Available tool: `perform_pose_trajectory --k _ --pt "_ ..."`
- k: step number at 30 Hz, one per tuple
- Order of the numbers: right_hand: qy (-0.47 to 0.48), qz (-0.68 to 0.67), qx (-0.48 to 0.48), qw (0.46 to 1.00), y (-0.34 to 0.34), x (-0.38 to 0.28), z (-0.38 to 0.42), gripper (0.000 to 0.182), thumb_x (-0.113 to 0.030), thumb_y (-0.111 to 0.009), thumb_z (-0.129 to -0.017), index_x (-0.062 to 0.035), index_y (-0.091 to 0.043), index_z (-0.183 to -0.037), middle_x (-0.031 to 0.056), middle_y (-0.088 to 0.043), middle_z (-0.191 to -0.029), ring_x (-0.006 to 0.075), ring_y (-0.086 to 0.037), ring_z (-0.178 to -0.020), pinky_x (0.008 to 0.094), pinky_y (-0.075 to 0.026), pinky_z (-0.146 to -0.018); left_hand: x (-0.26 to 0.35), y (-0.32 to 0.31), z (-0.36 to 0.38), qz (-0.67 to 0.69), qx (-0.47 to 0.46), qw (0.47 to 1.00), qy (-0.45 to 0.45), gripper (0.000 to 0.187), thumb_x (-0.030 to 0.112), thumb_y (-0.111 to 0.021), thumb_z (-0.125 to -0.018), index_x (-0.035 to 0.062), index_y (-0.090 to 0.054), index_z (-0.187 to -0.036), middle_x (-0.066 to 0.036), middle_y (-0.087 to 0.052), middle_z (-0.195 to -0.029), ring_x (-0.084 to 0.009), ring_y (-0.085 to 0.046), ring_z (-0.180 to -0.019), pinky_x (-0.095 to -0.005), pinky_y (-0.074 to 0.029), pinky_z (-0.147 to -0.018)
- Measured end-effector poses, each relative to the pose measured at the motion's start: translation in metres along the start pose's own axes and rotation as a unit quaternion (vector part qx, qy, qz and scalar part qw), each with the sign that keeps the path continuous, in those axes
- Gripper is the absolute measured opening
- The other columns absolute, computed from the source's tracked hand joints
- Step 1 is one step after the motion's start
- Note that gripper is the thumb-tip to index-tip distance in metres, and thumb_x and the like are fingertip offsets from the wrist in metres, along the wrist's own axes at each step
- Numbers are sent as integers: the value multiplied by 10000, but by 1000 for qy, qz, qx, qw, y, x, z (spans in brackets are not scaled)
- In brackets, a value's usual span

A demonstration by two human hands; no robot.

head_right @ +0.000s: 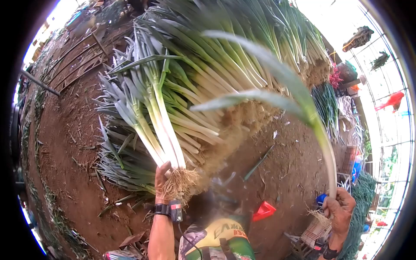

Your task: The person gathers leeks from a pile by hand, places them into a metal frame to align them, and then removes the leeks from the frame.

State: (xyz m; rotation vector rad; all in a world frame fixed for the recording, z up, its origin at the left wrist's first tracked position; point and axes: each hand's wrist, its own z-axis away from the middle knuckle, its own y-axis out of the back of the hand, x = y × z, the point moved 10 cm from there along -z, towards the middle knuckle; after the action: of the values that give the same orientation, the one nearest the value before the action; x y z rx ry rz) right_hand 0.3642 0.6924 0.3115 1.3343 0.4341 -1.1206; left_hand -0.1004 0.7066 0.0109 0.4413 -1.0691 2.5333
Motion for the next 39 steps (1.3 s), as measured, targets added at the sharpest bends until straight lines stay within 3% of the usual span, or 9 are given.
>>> perform_pose_trajectory --k 7,12,21,26,29,31,33,36,39 --pt "149 -197 -42 968 -84 -98 -40 291 -218 -706 -973 40 -642 -1092 41 -648 -701 70 -556 -481 163 -367 -369 -7 21 -18 -2 40 999 -23 261 179 -775 -851 47 -579 -962 -64 -579 -864 -259 -696 -752 -400 -655 -655" --pt "166 -141 -177 960 -230 -149 -48 201 -172 -676 -965 7 -665 -1057 50 -675 -723 84 -613 -541 237 -471 -446 1 -26 5 72 0 997 1 215 140 -767 -855 26 -607 -944 -65 -606 -830 -243 -692 -727 -374 -650 -658" --pt "230 -4 -342 911 -460 -52 -40 227 -237 -647 -994 -21 -614 -932 112 -677 -799 218 -643 -683 353 -530 -609 -13 -3 -30 -35 -72 997 -4 344 271 -725 -902 30 -645 -1133 -91 -662 -1005 -211 -682 -850 -351 -593 -704" --pt "405 139 -257 867 -457 -59 -14 207 -194 -653 -916 -36 -586 -1033 191 -655 -930 407 -661 -782 442 -561 -669 -24 -11 -28 84 -122 987 58 580 429 -661 -974 30 -531 -1376 -159 -630 -1252 -253 -643 -1103 -379 -595 -907" --pt "449 181 -193 853 -443 -73 -5 211 -201 -668 -894 -52 -587 -1020 169 -661 -991 366 -663 -818 440 -560 -659 -40 -8 -34 173 -186 963 84 729 526 -633 -984 37 -430 -1485 -141 -581 -1380 -282 -600 -1215 -436 -505 -1072" --pt "470 210 -201 833 -439 -68 -5 337 -233 -630 -958 15 -646 -1186 195 -648 -1091 338 -621 -1031 443 -546 -840 -34 -38 -8 240 -201 940 135 712 504 -637 -987 42 -433 -1489 -150 -568 -1420 -282 -597 -1237 -448 -463 -1122" --pt "505 194 -171 823 -436 -63 -5 352 -218 -622 -950 30 -650 -1198 207 -646 -1141 344 -590 -1076 438 -508 -940 -16 -37 -3 14 -123 991 42 748 593 -669 -908 102 -495 -1445 -112 -541 -1383 -251 -554 -1227 -418 -507 -1007" --pt "515 140 -152 832 -428 -65 -1 358 -202 -606 -945 46 -652 -1198 209 -642 -1201 351 -556 -1139 441 -453 -1059 -3 0 -9 -155 -91 981 -70 577 468 -606 -1000 90 -512 -1427 -115 -550 -1376 -245 -571 -1214 -432 -523 -987" --pt "492 58 -135 858 -411 -86 12 357 -147 -618 -925 46 -629 -1225 221 -635 -1236 384 -556 -1198 478 -461 -1079 -12 -26 12 167 -205 961 86 495 374 -535 -1054 119 -442 -1469 -84 -514 -1426 -188 -503 -1305 -387 -437 -1108"
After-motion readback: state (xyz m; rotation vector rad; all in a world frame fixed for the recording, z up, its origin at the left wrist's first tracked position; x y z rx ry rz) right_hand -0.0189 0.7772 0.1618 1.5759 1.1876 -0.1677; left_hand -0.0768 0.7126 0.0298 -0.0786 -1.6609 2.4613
